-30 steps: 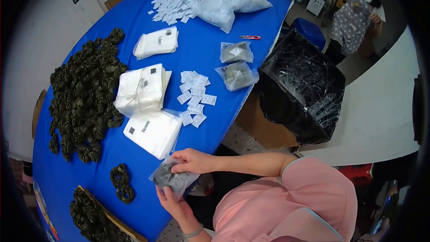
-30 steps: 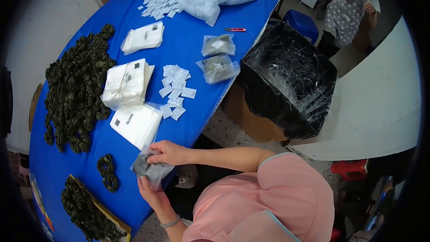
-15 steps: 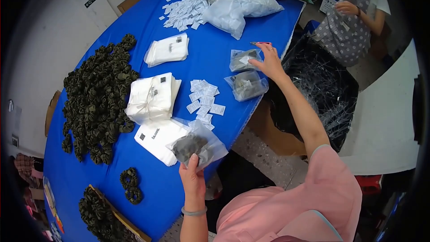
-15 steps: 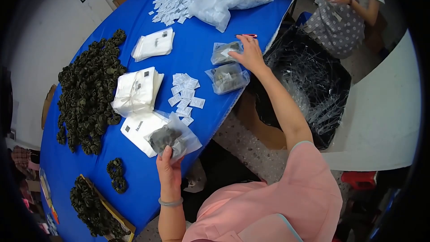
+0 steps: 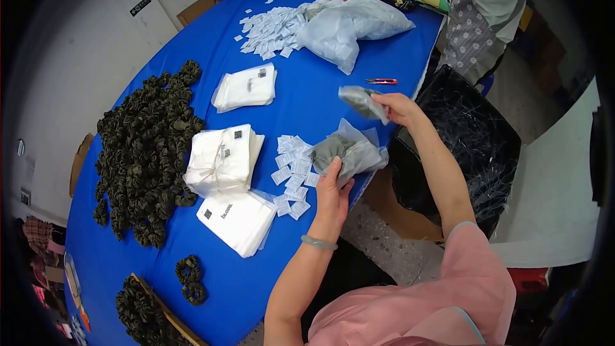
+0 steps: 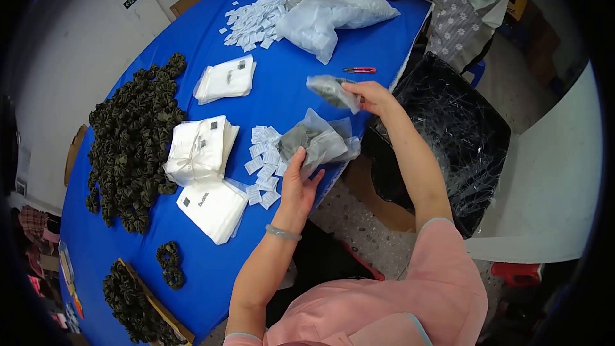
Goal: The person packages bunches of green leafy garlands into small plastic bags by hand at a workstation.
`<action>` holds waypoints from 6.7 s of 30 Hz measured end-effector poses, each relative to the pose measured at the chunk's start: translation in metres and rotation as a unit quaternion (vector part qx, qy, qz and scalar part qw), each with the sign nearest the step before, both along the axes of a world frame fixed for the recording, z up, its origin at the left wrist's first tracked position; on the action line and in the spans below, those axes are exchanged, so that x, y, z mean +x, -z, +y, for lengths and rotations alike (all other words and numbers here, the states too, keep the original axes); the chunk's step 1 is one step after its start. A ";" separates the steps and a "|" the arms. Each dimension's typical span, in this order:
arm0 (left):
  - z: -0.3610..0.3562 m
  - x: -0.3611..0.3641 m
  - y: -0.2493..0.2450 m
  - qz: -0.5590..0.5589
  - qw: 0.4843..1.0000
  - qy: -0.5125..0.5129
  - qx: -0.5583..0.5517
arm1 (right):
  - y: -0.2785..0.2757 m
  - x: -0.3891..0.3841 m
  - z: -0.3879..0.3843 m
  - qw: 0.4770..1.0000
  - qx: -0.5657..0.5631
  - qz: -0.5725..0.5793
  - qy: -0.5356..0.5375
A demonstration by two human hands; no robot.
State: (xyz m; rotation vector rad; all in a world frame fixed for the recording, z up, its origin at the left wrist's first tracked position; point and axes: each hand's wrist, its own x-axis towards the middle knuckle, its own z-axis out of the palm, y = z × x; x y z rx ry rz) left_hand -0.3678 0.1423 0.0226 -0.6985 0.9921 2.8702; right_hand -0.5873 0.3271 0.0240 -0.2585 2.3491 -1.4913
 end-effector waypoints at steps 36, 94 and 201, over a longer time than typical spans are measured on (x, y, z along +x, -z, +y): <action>-0.043 0.128 -0.009 0.034 0.995 -0.082 -0.038 | -0.025 0.178 -0.089 0.941 -0.128 -0.201 -0.242; 0.001 -0.075 -0.057 0.048 0.967 0.007 -0.251 | 0.015 0.166 -0.078 0.892 0.160 0.404 -0.124; -0.266 0.345 -0.052 -0.107 0.343 -0.353 -0.864 | -0.013 0.336 -0.258 0.881 -0.119 0.371 -0.268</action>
